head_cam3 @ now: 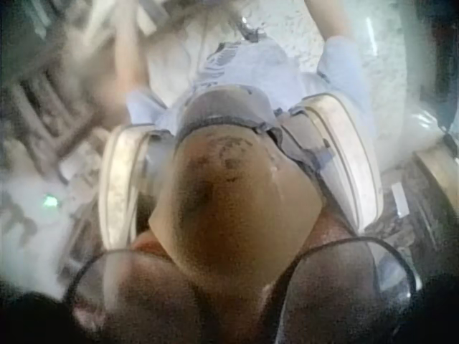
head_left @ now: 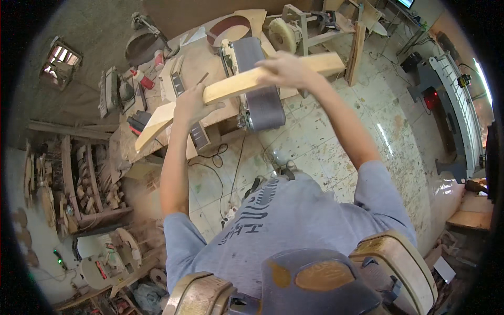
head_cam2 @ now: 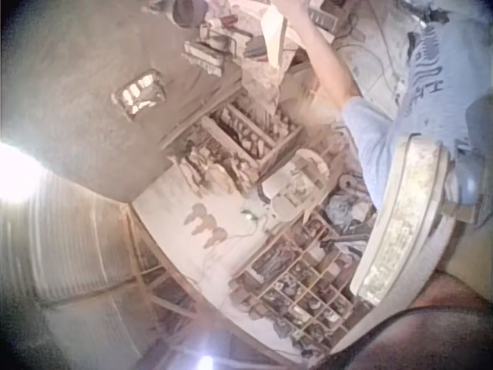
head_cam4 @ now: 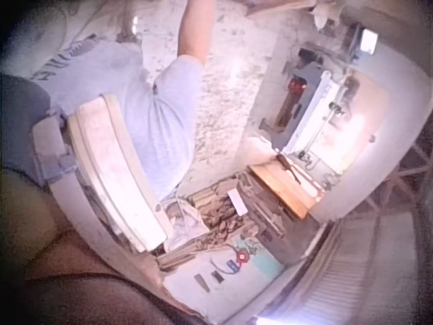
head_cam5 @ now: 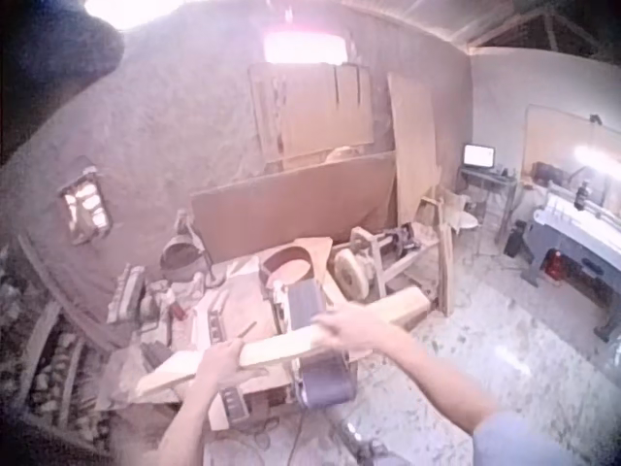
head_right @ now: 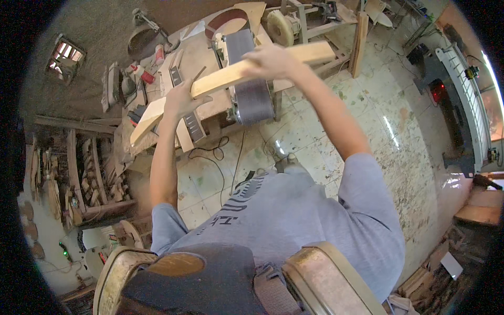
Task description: The person is sanding a wooden guitar neck on a belt sander, moving the wood against the belt to shape the edges and turning it over to check the surface.
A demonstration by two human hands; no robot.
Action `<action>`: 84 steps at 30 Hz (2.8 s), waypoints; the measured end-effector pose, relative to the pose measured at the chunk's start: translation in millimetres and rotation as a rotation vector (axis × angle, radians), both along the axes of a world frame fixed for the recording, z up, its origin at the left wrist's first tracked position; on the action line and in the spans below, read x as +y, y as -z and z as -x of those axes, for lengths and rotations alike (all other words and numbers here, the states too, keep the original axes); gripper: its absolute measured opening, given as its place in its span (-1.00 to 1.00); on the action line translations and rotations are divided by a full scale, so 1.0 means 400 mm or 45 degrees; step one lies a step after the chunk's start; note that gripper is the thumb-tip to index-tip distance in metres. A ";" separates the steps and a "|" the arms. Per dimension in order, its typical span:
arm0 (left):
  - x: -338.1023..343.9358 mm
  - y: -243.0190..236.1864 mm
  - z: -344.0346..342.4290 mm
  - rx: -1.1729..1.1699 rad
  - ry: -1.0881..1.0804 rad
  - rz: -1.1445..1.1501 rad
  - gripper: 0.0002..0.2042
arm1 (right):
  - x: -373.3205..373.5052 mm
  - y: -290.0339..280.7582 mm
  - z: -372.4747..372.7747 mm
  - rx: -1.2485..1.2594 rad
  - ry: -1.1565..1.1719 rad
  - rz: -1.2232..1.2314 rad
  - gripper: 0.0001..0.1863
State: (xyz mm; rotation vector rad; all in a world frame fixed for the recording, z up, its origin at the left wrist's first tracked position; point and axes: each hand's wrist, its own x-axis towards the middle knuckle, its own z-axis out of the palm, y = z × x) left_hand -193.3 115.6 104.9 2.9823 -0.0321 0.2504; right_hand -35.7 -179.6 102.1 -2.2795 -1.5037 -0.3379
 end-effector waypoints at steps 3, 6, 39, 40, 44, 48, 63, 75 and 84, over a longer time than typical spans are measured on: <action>0.028 0.043 0.018 0.079 -0.140 0.012 -0.25 | -0.106 0.066 -0.127 -0.182 0.529 -0.007 -0.51; 0.047 0.068 0.012 0.126 -0.188 0.005 -0.24 | -0.158 0.117 -0.191 0.093 0.650 -0.209 -0.54; 0.055 0.194 -0.258 0.397 -0.596 0.350 -0.33 | -0.165 0.198 -0.484 0.098 0.517 -0.352 -0.69; 0.078 0.197 -0.242 0.367 -0.615 0.403 -0.33 | -0.145 0.187 -0.458 0.101 0.503 -0.373 -0.70; 0.231 0.247 -0.135 0.320 -0.609 0.425 -0.26 | -0.041 0.183 -0.369 0.124 0.534 -0.359 -0.69; 0.235 0.172 -0.097 0.703 -0.601 0.457 -0.15 | -0.002 0.267 -0.351 -0.093 0.540 -0.361 -0.66; 0.265 0.087 0.157 0.925 -0.729 0.646 -0.35 | 0.133 0.240 -0.146 -0.072 0.332 -0.517 -0.69; 0.111 0.225 -0.188 0.285 -0.302 0.274 -0.33 | -0.194 0.285 -0.445 0.123 0.573 -0.277 -0.65; -0.149 0.140 -0.385 0.437 -0.288 0.156 -0.34 | -0.389 0.229 -0.597 0.101 0.610 -0.328 -0.68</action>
